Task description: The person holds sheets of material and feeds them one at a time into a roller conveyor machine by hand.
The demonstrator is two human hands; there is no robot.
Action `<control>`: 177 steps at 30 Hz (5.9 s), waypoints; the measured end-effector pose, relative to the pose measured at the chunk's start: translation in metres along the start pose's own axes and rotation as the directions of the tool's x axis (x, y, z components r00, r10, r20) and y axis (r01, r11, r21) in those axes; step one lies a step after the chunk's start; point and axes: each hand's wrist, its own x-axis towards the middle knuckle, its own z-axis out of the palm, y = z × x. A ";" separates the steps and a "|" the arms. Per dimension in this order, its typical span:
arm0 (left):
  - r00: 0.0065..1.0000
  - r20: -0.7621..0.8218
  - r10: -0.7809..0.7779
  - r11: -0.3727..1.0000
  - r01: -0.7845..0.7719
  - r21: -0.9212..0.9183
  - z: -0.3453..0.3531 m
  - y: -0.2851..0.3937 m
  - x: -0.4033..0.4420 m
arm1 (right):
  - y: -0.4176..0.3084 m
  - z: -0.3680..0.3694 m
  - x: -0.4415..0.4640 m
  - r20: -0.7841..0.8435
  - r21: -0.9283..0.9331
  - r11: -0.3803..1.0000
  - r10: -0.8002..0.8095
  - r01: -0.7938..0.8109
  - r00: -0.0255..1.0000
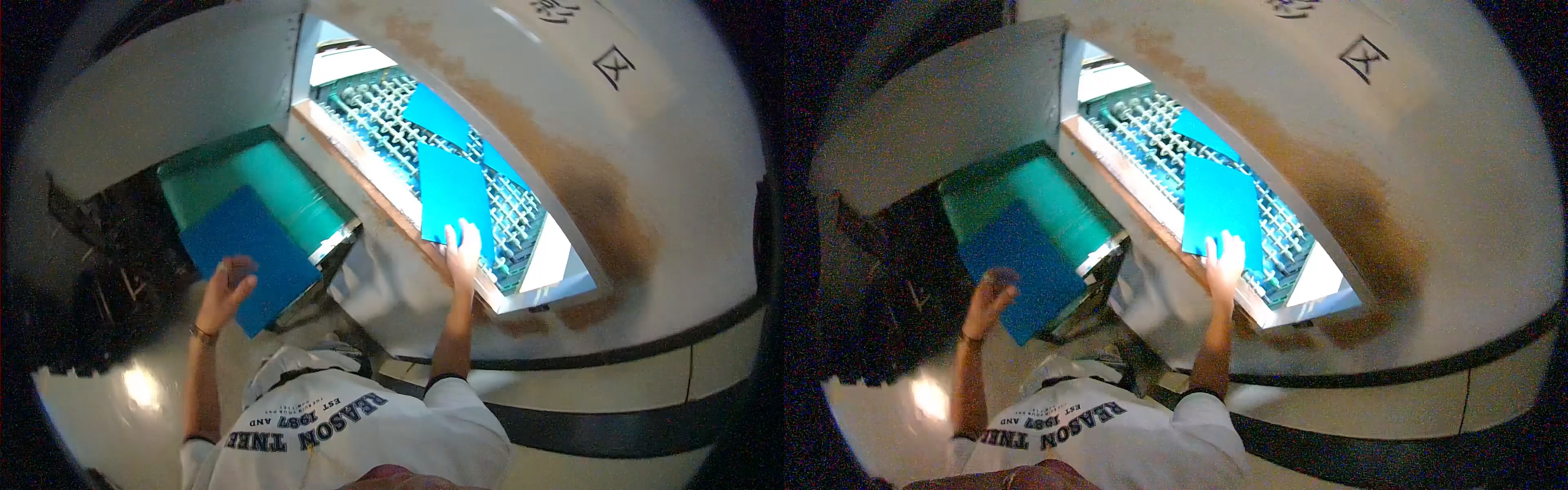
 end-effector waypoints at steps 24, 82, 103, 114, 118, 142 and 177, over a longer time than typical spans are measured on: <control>0.355 0.616 0.704 0.538 0.300 -0.788 0.046 0.264 0.001 | 0.010 0.048 0.033 0.235 -0.125 0.992 -0.005 0.036 0.972; 0.463 0.802 0.378 0.475 0.647 -0.597 0.023 0.219 -0.062 | -0.140 0.164 -0.152 0.524 0.443 0.879 -0.095 -0.175 0.846; 0.366 0.766 0.529 0.798 0.091 -0.595 0.029 0.276 -0.013 | -0.125 0.023 0.018 0.582 0.808 -0.145 0.058 -0.570 0.811; 0.387 0.755 0.530 0.796 0.080 -0.600 0.032 0.275 -0.016 | -0.039 0.067 0.094 0.570 0.797 -0.413 0.274 -0.440 0.775; 0.404 0.743 0.533 0.788 0.080 -0.610 0.035 0.272 -0.015 | -0.022 0.087 0.098 0.581 0.808 -0.333 0.308 -0.487 0.754; 0.569 0.677 0.467 0.766 0.122 -0.631 0.047 0.262 -0.024 | 0.079 0.088 0.110 0.372 -0.440 0.893 0.274 -0.091 0.887; 0.787 0.510 0.347 0.755 0.088 -0.649 0.047 0.263 -0.045 | -0.197 0.077 0.003 0.339 0.699 0.698 -0.513 0.154 0.789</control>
